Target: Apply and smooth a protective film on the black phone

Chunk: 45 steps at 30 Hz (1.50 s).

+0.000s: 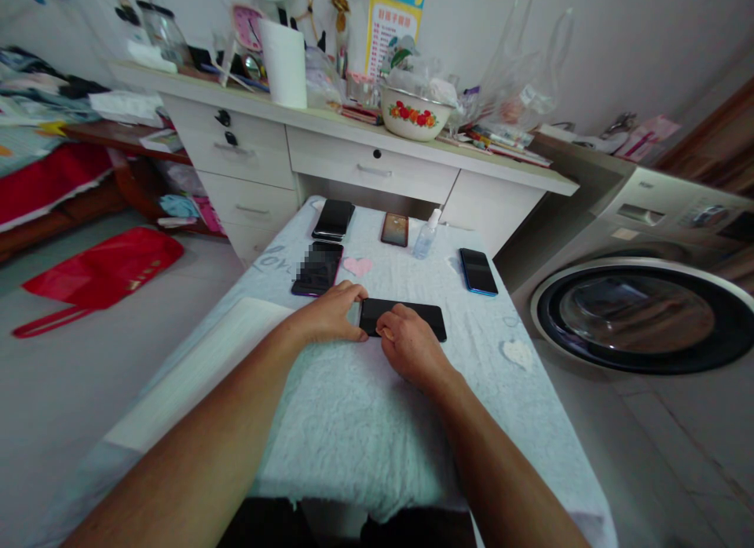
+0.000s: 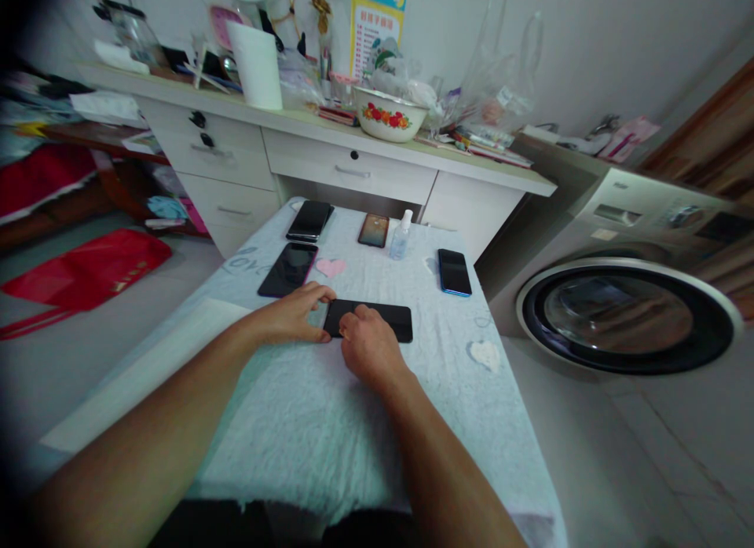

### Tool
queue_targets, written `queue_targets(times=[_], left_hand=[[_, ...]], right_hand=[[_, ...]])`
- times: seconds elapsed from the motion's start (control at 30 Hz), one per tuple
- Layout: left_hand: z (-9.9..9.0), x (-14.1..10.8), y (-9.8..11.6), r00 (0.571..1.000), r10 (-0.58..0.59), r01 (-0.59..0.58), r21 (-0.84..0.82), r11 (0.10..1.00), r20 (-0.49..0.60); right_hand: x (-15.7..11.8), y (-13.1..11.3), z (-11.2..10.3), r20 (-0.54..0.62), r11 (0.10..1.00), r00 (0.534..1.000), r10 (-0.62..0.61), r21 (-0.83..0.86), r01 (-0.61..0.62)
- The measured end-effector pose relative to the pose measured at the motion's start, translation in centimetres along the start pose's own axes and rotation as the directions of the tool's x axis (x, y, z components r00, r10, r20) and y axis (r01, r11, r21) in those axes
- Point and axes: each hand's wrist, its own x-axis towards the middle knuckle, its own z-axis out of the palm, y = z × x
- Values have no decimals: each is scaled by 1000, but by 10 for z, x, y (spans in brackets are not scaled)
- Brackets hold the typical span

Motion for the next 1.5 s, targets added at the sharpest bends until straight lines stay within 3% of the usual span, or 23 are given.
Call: queue_targets(times=[1.5], left_hand=[[1,0,0,1000,0,0,-4,1000,-15]], right_hand=[[1,3,-3,1,997,998,58,-46,-58]])
